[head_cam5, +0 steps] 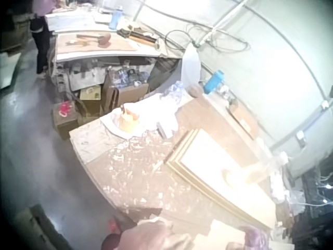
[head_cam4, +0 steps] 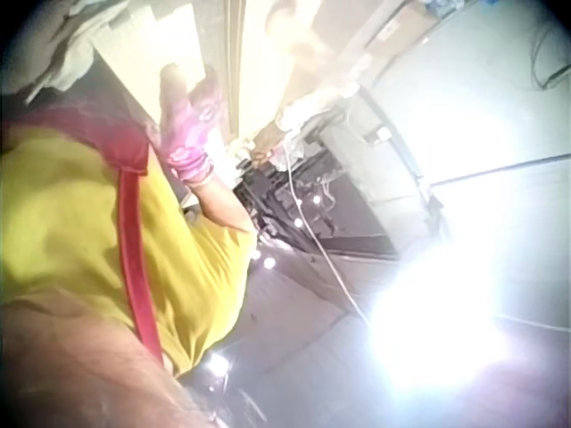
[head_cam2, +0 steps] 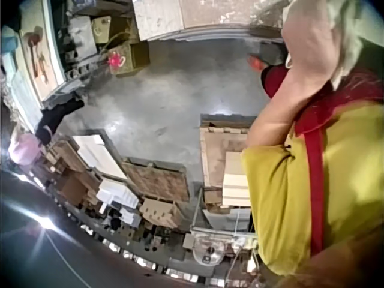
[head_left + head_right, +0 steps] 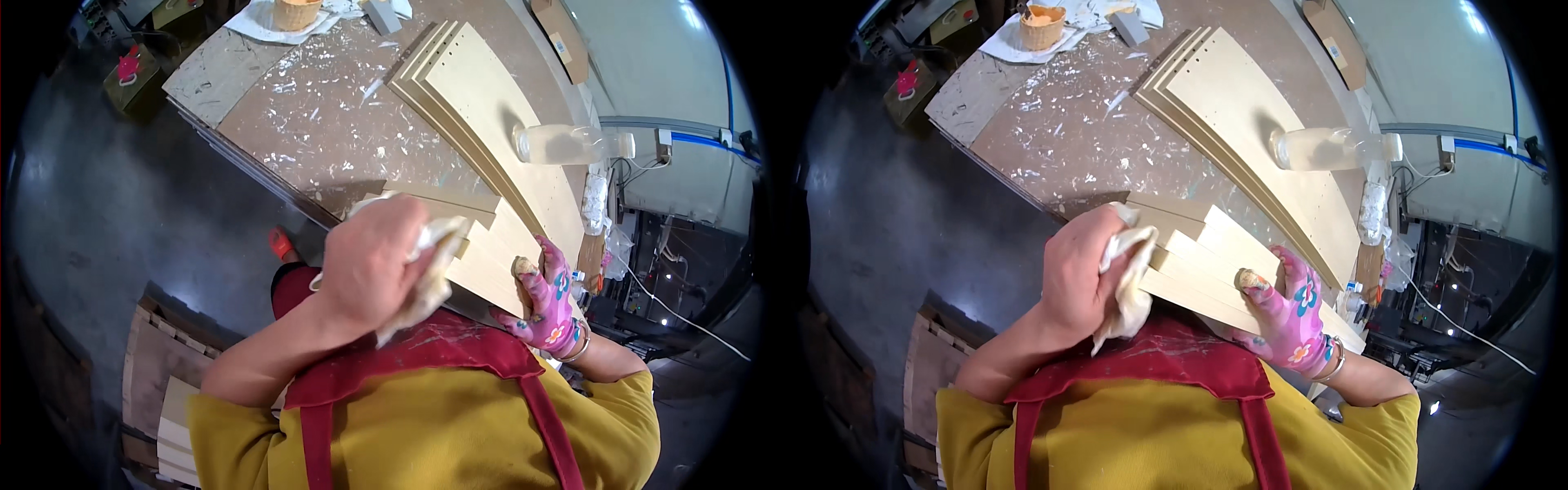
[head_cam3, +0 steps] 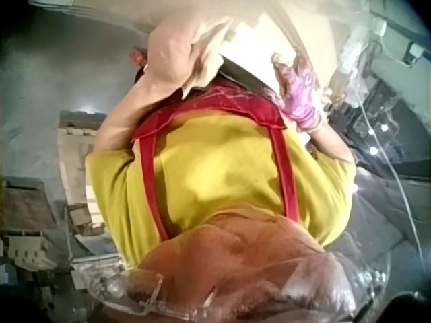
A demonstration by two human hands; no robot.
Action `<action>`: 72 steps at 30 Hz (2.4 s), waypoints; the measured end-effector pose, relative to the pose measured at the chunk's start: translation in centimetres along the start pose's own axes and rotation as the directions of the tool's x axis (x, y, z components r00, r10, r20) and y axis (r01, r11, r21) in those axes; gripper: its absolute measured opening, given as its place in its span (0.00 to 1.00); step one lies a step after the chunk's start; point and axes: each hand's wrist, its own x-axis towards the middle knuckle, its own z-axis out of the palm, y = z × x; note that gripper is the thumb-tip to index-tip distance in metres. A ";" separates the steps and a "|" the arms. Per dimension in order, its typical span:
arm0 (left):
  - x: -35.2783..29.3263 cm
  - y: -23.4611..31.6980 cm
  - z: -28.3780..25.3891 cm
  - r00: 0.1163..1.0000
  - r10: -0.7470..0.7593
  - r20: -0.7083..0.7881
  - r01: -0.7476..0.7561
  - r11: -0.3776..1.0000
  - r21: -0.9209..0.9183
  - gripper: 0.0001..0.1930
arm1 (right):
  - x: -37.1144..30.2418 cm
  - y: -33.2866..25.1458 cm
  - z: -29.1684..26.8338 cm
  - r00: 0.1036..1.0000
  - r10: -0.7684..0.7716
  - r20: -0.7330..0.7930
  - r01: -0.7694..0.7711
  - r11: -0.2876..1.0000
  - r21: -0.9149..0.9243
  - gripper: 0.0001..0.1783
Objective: The person pours liquid from a plastic bottle onto a white cloth and wipes the surface of several stacked wooden planks. They repeatedly apply the liquid and wipe the wood, occasionally lifting the stack to inspect the edges and sides. The person wears pink floral gloves and a red apron while working at a cluttered workbench.
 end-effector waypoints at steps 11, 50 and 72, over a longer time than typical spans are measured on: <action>1.9 -2.8 -4.7 0.554 -0.387 0.737 0.677 0.725 -0.129 0.08 | -0.1 0.0 0.0 0.998 -0.010 -0.056 0.013 0.998 0.054 0.45; 2.9 -2.1 -4.7 0.299 -0.513 0.804 0.917 -0.077 -0.390 0.04 | 0.2 0.9 -0.3 1.000 -0.017 -0.015 0.018 0.999 0.046 0.40; 5.4 -1.0 -5.3 0.340 -0.402 0.850 0.682 0.728 0.071 0.15 | 0.8 0.9 -0.3 0.998 -0.039 -0.045 0.039 0.999 0.009 0.37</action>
